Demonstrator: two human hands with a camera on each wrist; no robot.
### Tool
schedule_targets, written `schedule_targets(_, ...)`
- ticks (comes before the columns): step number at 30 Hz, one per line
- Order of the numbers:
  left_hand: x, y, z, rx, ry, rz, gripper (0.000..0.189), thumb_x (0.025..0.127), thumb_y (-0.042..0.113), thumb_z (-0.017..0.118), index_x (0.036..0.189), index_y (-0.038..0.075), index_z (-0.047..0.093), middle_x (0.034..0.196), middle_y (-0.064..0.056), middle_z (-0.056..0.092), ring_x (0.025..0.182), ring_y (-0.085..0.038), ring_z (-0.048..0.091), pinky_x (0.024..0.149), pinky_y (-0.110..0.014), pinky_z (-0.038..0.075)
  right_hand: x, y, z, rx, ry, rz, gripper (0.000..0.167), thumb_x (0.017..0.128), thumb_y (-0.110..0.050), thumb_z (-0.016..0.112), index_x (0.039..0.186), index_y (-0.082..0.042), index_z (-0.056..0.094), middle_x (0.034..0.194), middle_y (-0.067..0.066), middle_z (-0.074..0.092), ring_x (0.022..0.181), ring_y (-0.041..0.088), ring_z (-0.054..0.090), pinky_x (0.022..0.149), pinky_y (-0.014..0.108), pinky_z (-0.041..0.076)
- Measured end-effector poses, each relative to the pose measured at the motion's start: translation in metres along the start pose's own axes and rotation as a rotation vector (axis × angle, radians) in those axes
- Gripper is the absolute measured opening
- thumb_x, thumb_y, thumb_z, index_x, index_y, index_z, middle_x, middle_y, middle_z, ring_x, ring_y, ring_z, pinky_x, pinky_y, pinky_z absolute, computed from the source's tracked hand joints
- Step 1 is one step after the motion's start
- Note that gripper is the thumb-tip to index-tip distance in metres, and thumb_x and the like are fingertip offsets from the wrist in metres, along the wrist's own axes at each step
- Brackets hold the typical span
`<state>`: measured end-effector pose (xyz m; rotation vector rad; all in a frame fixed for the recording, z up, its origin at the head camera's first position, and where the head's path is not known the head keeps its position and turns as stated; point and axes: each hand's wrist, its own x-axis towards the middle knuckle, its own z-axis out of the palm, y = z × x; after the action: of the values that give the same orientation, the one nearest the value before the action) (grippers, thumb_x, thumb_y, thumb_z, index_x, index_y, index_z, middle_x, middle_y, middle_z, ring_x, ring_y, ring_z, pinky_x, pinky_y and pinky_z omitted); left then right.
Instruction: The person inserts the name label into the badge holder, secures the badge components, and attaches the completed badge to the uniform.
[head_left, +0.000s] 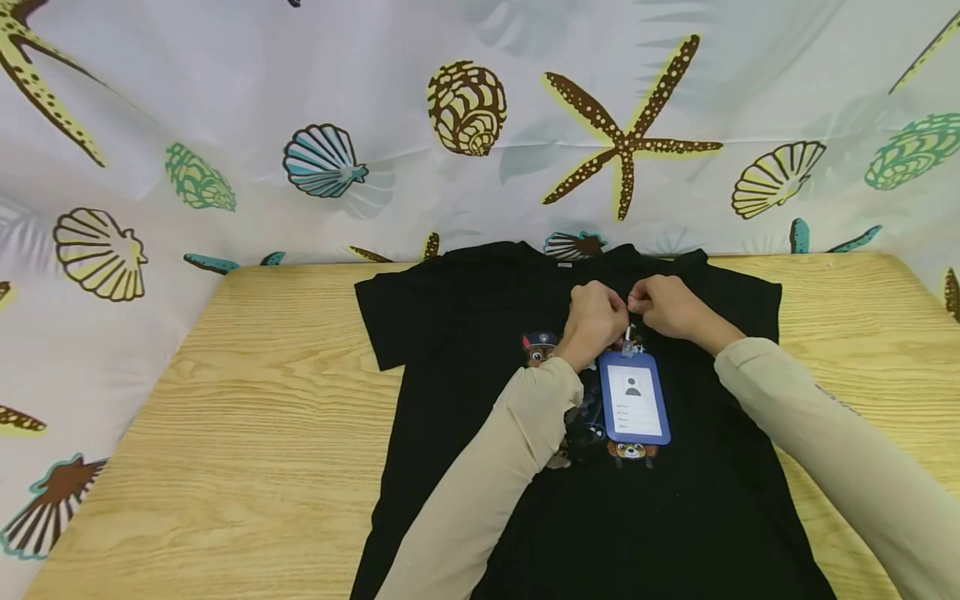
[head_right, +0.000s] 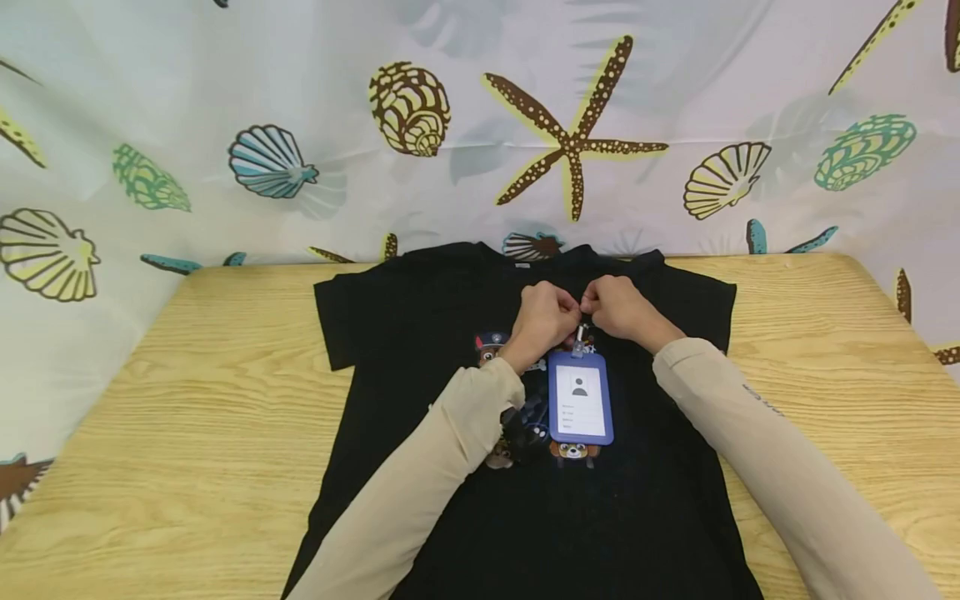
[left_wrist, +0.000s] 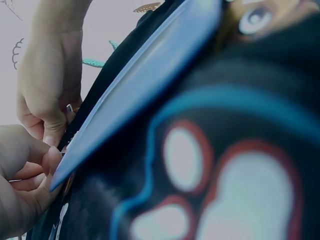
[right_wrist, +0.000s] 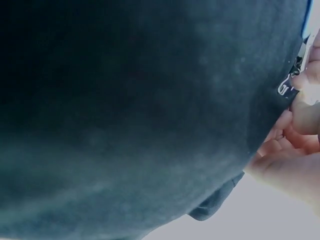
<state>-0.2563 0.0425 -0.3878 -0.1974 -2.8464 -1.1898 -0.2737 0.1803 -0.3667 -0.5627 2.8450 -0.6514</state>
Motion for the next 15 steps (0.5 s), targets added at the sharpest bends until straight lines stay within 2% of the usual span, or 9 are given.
schedule_targets(3,0.000,0.000,0.002,-0.034,0.026,0.012,0.027,0.084,0.004,0.063,0.058,0.012,0.069,0.044,0.004,0.057,0.038,-0.003,0.052,0.039,-0.015,0.039,0.000,0.001,-0.001,0.015,0.005,-0.008,0.012,0.094,-0.003,0.054,0.090,0.004,0.063,0.075,0.009,0.056,0.066,0.022,0.050,0.060,0.029,0.039)
schedule_targets(8,-0.002,-0.001,0.005,-0.167,0.028,-0.013,0.016,0.088,0.006,0.067,0.073,0.006,0.074,0.051,0.001,0.060,0.037,-0.004,0.052,0.039,-0.015,0.042,-0.001,0.007,-0.007,0.079,0.043,-0.011,0.013,0.096,-0.004,0.054,0.093,0.004,0.063,0.084,0.013,0.060,0.072,0.024,0.052,0.064,0.033,0.043)
schedule_targets(11,-0.002,-0.001,0.004,-0.272,-0.015,-0.049,0.011,0.088,0.004,0.068,0.079,0.002,0.073,0.057,-0.003,0.062,0.040,-0.008,0.056,0.041,-0.018,0.047,-0.004,0.012,-0.012,0.101,0.050,-0.008,0.011,0.094,-0.001,0.055,0.099,0.003,0.063,0.090,0.015,0.062,0.075,0.025,0.054,0.067,0.035,0.045)
schedule_targets(15,0.001,-0.002,0.000,-0.370,-0.104,-0.096,0.007,0.086,-0.006,0.065,0.082,-0.003,0.070,0.064,-0.007,0.064,0.048,-0.015,0.064,0.046,-0.022,0.053,-0.008,0.018,-0.017,0.033,0.007,-0.062,0.019,0.089,0.005,0.059,0.106,0.002,0.066,0.095,0.016,0.062,0.075,0.024,0.057,0.067,0.037,0.047)
